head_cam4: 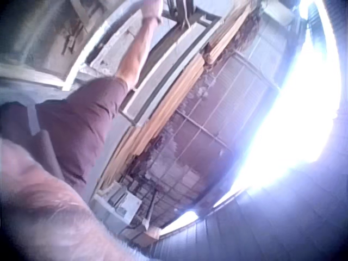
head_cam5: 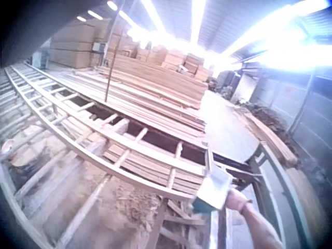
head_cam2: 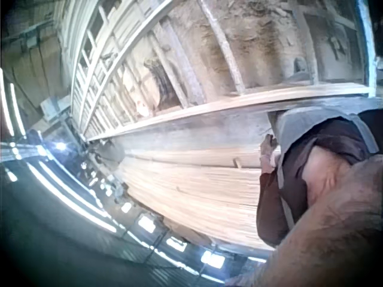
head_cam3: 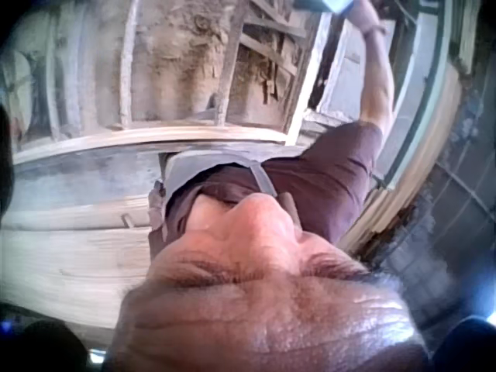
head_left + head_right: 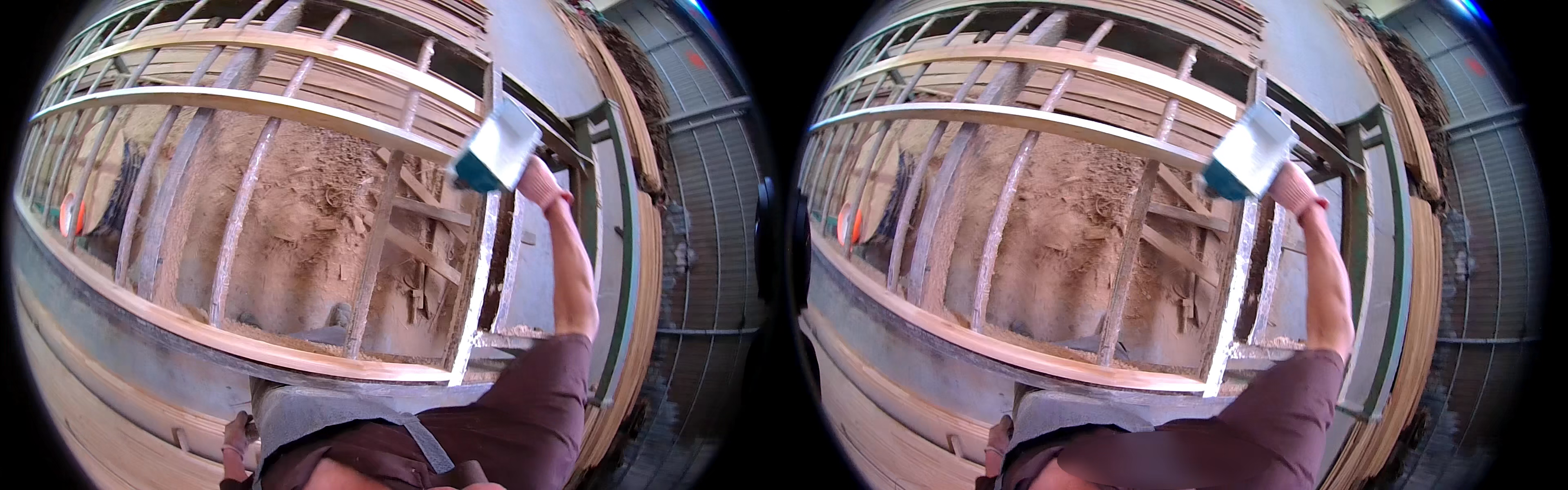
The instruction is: The person picks up long wooden planks from a stack and places them onto a metal rack in a workshop. They handle the planks one by one, aligning them on the rack, and occasionally use a hammer to adjust the wood. The task involves repetitive lifting and placement of the planks.
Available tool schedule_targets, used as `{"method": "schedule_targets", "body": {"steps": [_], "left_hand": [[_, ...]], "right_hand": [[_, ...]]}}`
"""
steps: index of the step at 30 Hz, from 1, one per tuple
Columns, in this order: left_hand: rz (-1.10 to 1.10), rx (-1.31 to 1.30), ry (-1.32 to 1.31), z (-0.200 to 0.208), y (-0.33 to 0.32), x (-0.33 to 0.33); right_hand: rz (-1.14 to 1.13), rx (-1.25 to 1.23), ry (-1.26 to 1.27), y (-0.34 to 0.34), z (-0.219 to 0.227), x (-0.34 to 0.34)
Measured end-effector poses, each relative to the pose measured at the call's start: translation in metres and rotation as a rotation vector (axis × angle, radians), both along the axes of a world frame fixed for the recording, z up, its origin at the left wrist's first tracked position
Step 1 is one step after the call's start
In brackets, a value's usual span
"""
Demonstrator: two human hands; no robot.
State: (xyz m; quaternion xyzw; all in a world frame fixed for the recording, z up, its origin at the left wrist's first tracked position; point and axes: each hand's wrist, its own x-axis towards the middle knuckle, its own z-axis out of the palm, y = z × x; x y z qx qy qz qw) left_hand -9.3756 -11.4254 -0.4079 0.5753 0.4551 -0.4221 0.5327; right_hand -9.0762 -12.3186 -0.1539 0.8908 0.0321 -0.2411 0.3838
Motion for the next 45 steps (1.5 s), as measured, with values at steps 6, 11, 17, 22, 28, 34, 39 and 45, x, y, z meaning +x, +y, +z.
{"method": "schedule_targets", "body": {"steps": [6,11,17,22,28,34,39,45], "left_hand": [[-0.034,-0.004,0.030,-0.005,-0.017,0.030],[-0.001,0.042,0.048,0.047,-0.029,0.023],[-0.114,0.110,0.129,0.040,0.000,-0.016],[0.046,0.123,0.184,0.058,0.042,-0.024],[0.247,0.104,0.201,0.029,0.178,0.002],[0.539,0.136,-0.060,0.016,0.386,0.049],[0.594,0.280,-0.184,0.025,0.502,0.128],[0.698,0.151,-0.036,0.020,0.607,0.194]], "right_hand": [[0.493,0.003,-0.358,-0.124,-0.009,-0.145],[0.336,0.260,-0.276,-0.077,-0.033,-0.059],[0.458,0.297,-0.283,-0.006,-0.045,0.048],[0.342,0.448,-0.193,0.165,-0.035,0.185],[0.342,0.593,-0.212,0.386,-0.037,0.358],[0.303,0.762,-0.230,0.597,-0.036,0.511],[0.259,1.186,-0.273,0.762,-0.045,0.623],[0.176,1.222,-0.238,0.960,-0.038,0.748]]}}
